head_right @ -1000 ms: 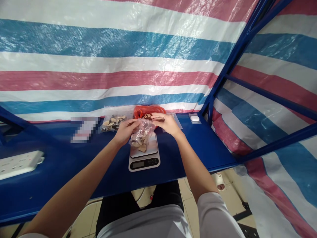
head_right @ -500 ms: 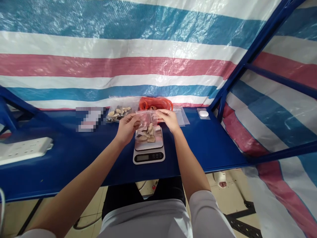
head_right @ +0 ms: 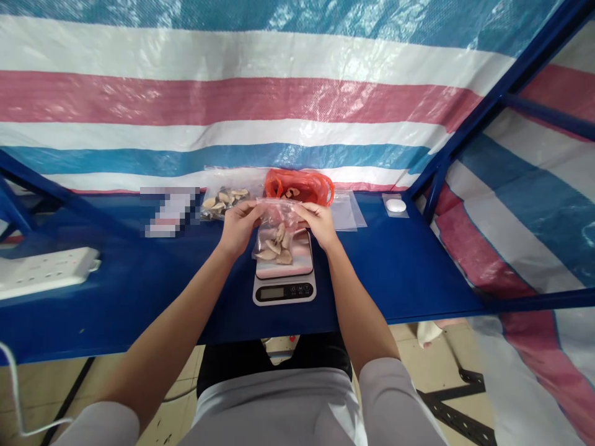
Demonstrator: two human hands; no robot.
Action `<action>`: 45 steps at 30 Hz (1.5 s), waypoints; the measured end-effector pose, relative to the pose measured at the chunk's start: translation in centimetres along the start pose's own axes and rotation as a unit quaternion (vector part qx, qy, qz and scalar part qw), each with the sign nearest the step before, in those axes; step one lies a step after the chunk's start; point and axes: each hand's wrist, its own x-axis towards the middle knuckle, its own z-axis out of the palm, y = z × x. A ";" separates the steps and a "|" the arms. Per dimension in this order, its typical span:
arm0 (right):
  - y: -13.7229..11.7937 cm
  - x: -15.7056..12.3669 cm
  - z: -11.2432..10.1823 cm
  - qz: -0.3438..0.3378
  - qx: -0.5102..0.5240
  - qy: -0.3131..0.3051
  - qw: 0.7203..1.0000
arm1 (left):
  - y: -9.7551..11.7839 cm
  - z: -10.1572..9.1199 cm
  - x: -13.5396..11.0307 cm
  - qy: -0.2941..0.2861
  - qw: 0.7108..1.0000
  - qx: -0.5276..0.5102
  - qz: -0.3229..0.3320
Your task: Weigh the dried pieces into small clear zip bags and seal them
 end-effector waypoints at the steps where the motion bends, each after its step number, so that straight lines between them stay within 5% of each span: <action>1: 0.0 0.0 0.1 0.007 -0.003 0.000 1.000 | -0.3 -0.1 0.1 -0.002 1.000 -0.015 0.005; 11: 1.2 0.3 0.0 -0.010 -0.016 0.063 0.998 | -0.8 -0.7 0.2 -0.036 0.999 -0.029 -0.029; 23: 0.5 -0.6 0.6 0.070 -0.033 0.071 0.994 | -2.0 -1.8 -0.2 -0.007 1.000 -0.007 0.010; 33: 1.1 0.0 0.1 -0.017 -0.008 0.071 0.997 | -1.7 -1.7 -0.5 -0.019 0.999 -0.017 -0.033; 45: 1.1 0.2 -0.1 -0.002 -0.011 0.075 0.997 | -1.9 -1.2 -0.4 -0.002 0.999 -0.037 -0.034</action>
